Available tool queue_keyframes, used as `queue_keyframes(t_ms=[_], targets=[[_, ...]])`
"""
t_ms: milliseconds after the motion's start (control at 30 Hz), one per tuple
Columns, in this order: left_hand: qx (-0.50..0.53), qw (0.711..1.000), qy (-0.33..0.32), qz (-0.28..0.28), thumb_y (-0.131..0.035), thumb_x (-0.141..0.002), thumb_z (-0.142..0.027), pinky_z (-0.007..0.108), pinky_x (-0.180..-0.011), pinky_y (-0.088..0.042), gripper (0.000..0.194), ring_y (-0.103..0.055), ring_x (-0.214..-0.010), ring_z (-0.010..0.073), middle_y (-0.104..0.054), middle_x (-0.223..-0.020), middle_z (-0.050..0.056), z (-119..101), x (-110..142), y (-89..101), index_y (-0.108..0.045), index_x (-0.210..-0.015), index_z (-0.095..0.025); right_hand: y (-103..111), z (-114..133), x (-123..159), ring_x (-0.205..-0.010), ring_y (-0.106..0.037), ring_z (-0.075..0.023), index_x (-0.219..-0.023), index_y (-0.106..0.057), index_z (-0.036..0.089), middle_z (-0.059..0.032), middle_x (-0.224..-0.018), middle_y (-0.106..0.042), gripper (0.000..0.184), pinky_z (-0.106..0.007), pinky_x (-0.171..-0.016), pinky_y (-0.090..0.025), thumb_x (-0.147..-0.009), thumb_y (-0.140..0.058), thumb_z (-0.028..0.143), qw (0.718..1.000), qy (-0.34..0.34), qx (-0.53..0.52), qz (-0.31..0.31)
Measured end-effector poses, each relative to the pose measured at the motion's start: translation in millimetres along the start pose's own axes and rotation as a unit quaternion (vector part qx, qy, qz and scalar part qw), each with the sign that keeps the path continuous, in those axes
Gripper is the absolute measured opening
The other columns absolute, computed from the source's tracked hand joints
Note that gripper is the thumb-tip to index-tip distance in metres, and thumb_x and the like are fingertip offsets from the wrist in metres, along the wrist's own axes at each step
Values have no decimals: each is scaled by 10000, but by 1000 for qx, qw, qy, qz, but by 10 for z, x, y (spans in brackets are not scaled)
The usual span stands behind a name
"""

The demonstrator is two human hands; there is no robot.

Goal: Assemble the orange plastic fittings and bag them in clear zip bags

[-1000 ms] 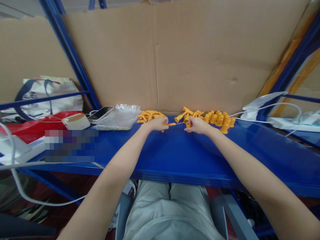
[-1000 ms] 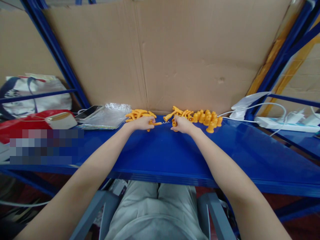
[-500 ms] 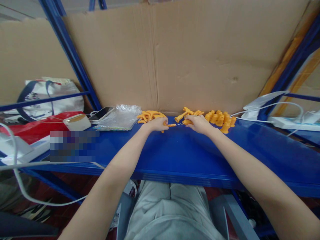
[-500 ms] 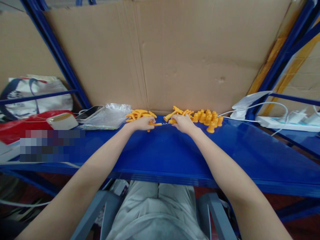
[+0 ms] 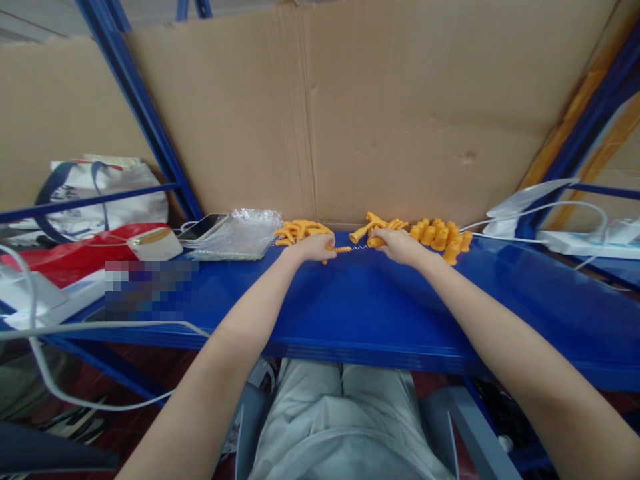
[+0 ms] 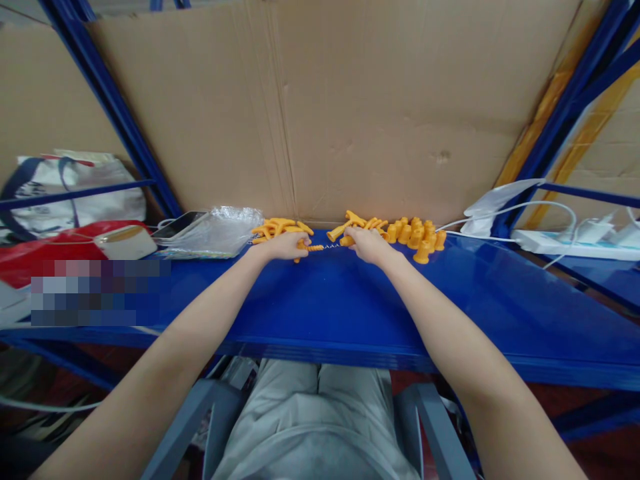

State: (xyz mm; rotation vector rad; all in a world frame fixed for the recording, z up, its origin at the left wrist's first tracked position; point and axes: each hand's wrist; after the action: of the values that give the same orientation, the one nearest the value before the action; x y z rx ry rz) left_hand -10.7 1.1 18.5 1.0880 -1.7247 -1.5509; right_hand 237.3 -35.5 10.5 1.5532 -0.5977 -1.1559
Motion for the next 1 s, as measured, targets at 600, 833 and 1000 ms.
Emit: queue_keyframes(t_ms=[600, 833, 1000], targets=[[21, 994, -27, -100, -611, -828, -317, 277, -756, -466, 244, -652, -852, 202, -694, -896, 26, -184, 48, 26, -562, -1038, -203, -51, 86, -11, -1205, -603, -293, -1300, -645, 177, -158, -1277, -658, 372, -443, -1008, -468, -943, -561, 236, 995, 62, -54, -48], [20, 993, -30, -113, -618, -867, -450, 282, -725, -449, 313, -653, -853, 220, -689, -930, 48, -161, 42, -48, -536, -1035, -198, -132, 27, -49, -1146, -647, -275, -1293, -658, 207, -129, -1246, -687, 389, -446, -1013, -486, -907, -611, 222, 993, 72, -83, -33], [6, 992, -13, -126, -600, -892, -478, 280, -713, -433, 327, -664, -839, 230, -703, -882, 44, -190, 66, -69, -549, -1061, -203, -162, 18, -71, -1124, -665, -274, -1253, -686, 195, -123, -1202, -714, 370, -460, -999, -504, -891, -620, 228, 984, 51, -169, -19]])
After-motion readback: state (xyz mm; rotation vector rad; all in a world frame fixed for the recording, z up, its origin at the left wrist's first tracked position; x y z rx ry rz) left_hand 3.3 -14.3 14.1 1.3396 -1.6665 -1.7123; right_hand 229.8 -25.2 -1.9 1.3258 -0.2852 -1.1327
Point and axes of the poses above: each hand's wrist, its own x-axis away from the middle knuckle, its own y-axis out of the back of the hand, z = x × y
